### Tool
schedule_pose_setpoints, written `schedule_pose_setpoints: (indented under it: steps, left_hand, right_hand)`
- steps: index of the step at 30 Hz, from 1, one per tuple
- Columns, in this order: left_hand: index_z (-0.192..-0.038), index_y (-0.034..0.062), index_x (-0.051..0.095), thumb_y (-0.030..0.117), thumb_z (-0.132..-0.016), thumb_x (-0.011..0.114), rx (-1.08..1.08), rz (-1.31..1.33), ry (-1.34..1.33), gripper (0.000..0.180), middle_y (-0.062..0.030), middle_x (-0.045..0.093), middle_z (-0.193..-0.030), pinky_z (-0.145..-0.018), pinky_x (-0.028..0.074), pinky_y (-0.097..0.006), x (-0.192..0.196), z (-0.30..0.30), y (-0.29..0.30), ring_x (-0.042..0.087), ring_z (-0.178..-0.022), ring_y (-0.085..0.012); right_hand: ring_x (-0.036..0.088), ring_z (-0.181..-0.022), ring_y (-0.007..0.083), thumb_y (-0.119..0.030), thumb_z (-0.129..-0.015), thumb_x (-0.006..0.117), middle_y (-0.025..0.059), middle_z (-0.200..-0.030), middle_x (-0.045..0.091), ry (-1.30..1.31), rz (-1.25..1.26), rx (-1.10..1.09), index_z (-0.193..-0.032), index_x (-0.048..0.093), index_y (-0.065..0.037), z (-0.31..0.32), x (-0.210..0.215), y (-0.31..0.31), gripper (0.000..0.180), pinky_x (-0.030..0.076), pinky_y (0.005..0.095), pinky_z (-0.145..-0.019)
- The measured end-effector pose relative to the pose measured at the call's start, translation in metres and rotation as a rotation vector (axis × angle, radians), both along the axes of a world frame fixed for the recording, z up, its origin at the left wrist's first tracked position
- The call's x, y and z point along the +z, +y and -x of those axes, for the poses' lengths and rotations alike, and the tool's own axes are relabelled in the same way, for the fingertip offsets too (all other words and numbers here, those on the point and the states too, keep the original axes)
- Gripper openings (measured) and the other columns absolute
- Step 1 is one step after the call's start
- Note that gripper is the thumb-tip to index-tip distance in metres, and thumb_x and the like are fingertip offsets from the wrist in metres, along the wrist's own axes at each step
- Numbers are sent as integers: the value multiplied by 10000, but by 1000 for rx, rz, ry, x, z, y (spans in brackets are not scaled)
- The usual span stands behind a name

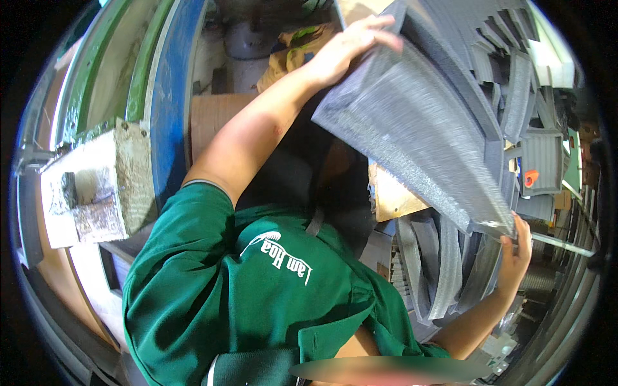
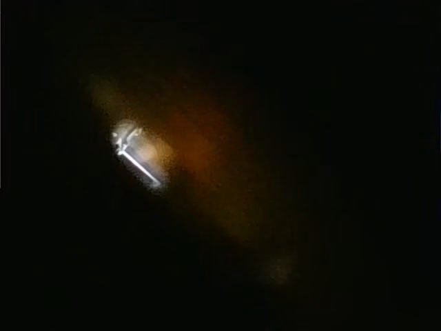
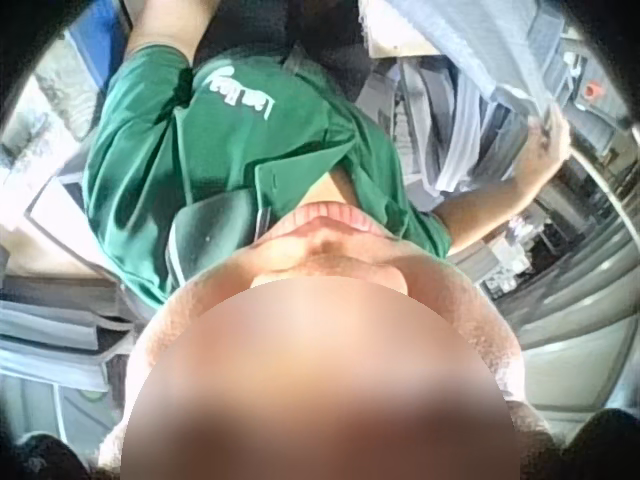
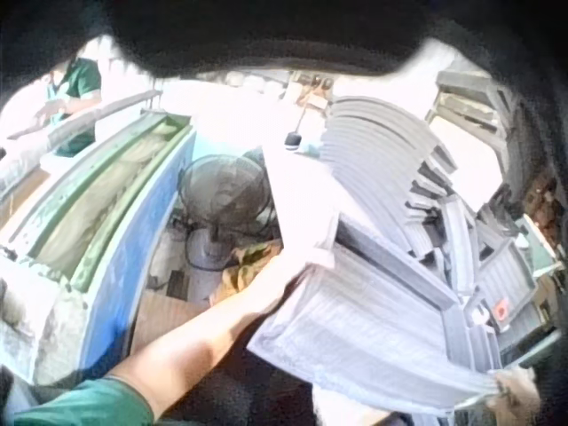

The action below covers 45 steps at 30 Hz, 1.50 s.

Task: The person picks up a gray foam panel, places it on a green cutting machine, and trims its edges. They then inspect the panel, peel off excess foam strips, and use a small metal tool to scrape and clean the edges. The person repeats this process with another foam panel, stacking the finished pieces on a wooden board.

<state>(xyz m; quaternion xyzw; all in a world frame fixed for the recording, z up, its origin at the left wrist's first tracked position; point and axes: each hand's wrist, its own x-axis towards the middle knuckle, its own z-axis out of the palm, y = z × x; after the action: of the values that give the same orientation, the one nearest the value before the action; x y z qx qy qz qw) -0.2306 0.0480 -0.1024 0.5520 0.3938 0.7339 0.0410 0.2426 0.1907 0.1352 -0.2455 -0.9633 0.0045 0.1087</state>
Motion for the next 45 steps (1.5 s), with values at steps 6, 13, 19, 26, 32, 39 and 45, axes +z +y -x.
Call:
schedule_pose_setpoints:
  steps: [6,13,19,26,32,39,45]
  left_hand:
    - [-1426,127,592,427,-1075,464,17,57,-655,479,-64,556,-1444,-1129,380,-410,-58,-32,-43,529,-1256,-213]
    - [-1636,160,162,418,-1070,518,-267,220,-1024,717,-115,574,-1331,-1026,485,-479,-77,-99,-93,599,-1190,-229]
    - [-1663,258,138,383,-1075,519,-390,179,-1048,712,-63,517,-1471,-937,548,-423,-53,-109,-93,598,-1218,-197]
    - [-1673,239,39,333,-1084,522,-449,125,-971,767,-99,593,-1399,-958,554,-418,-55,-107,-96,641,-1170,-200]
    - [-1661,219,186,334,-1075,515,-414,156,-1020,682,-50,629,-1326,-918,564,-402,-56,-114,-94,649,-1138,-166]
    - [-1651,173,222,325,-1072,524,-374,134,-1028,671,-52,656,-1272,-871,586,-372,-57,-115,-94,670,-1090,-151]
    - [-1644,169,248,309,-1070,520,-380,120,-1030,650,-52,655,-1271,-848,603,-357,-58,-117,-92,672,-1096,-147]
  right_hand:
    - [589,-1192,317,-182,-955,655,134,-1255,694,-55,-112,65,-1288,661,4,25,-28,-9,381,388,430,-1087]
    - [601,-1145,330,-209,-958,668,161,-1211,690,-5,-60,97,-1264,665,17,18,-48,8,381,385,447,-1072]
    - [610,-1104,335,-213,-959,671,166,-1175,695,-43,-66,162,-1236,670,21,11,-51,11,362,386,455,-1057]
    - [614,-1117,342,-113,-930,683,167,-1210,700,54,-20,148,-1259,662,30,6,-64,11,359,411,456,-1052]
    - [619,-1149,347,-69,-924,661,174,-1229,698,39,-64,133,-1265,647,42,19,-76,11,358,424,459,-1058]
    - [620,-1167,343,-54,-909,650,167,-1231,696,-2,-59,147,-1252,659,23,23,-80,11,352,416,445,-1068]
    - [611,-1141,343,-58,-890,641,170,-1214,684,-97,-99,119,-1270,664,8,27,-84,9,387,398,430,-1059]
